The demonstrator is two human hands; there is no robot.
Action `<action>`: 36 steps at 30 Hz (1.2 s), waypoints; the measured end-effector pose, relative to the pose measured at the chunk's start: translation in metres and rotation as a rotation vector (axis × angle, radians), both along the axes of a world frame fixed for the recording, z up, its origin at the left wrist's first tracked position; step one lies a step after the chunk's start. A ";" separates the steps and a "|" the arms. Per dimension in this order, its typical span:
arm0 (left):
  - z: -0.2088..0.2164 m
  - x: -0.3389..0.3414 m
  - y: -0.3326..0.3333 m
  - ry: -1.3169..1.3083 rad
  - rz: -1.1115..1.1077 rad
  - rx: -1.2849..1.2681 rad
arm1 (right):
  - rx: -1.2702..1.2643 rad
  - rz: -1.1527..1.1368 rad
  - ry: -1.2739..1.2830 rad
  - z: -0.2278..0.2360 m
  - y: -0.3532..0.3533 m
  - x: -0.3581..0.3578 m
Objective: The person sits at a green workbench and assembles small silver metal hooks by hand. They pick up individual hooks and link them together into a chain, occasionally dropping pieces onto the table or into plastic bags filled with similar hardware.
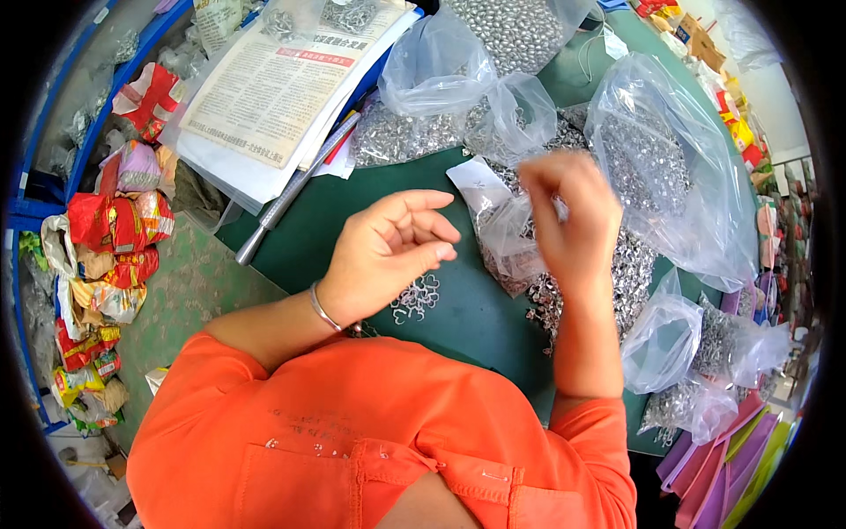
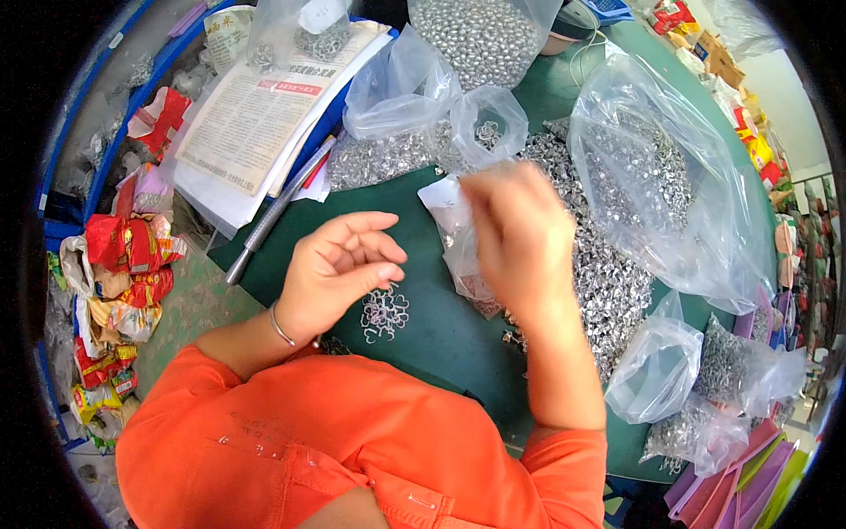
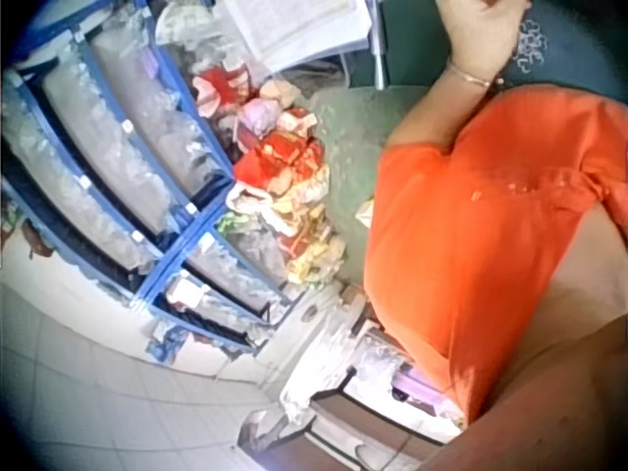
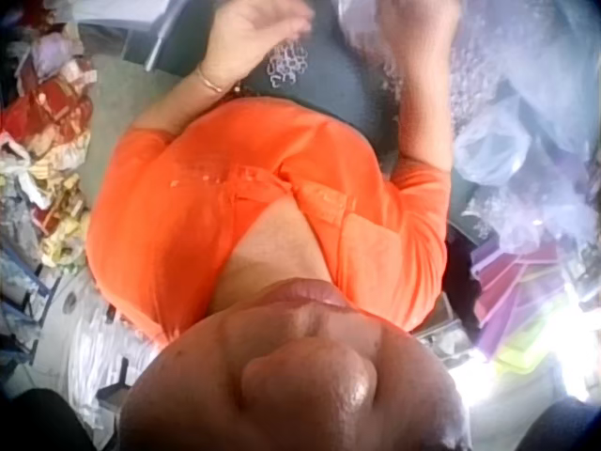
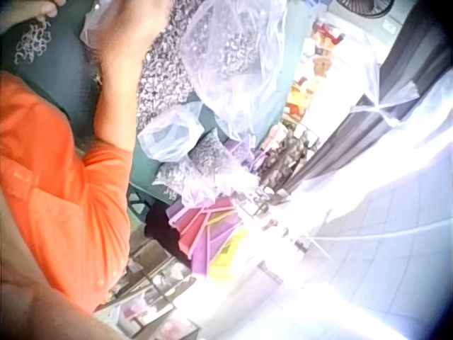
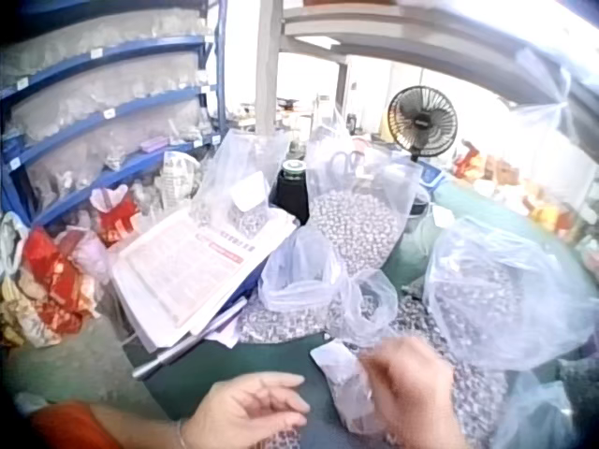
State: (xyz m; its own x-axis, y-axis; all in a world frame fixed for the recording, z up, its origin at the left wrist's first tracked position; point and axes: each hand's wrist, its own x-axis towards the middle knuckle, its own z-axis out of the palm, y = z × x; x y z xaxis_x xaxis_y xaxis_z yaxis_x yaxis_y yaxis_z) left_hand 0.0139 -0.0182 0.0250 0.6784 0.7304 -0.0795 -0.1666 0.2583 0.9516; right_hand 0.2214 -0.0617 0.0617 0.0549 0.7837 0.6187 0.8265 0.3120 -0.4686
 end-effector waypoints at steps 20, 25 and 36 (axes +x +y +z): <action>-0.038 -0.045 0.004 0.557 -0.290 0.860 | -0.717 0.295 -0.046 -0.065 -0.047 -0.075; -0.032 -0.061 0.032 0.854 -0.148 1.009 | -0.669 0.260 -0.079 -0.055 -0.053 -0.075; -0.050 -0.024 0.012 0.467 -0.162 0.353 | -0.592 0.194 0.381 -0.082 -0.034 -0.080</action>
State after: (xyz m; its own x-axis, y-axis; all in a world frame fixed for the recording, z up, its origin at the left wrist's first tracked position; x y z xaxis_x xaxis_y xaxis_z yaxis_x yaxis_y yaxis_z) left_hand -0.0101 -0.0062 -0.0250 0.7347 0.6574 -0.1674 0.3045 -0.0991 0.9473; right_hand 0.1416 -0.0954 -0.0200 0.0083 0.9985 0.0542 0.5277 0.0416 -0.8484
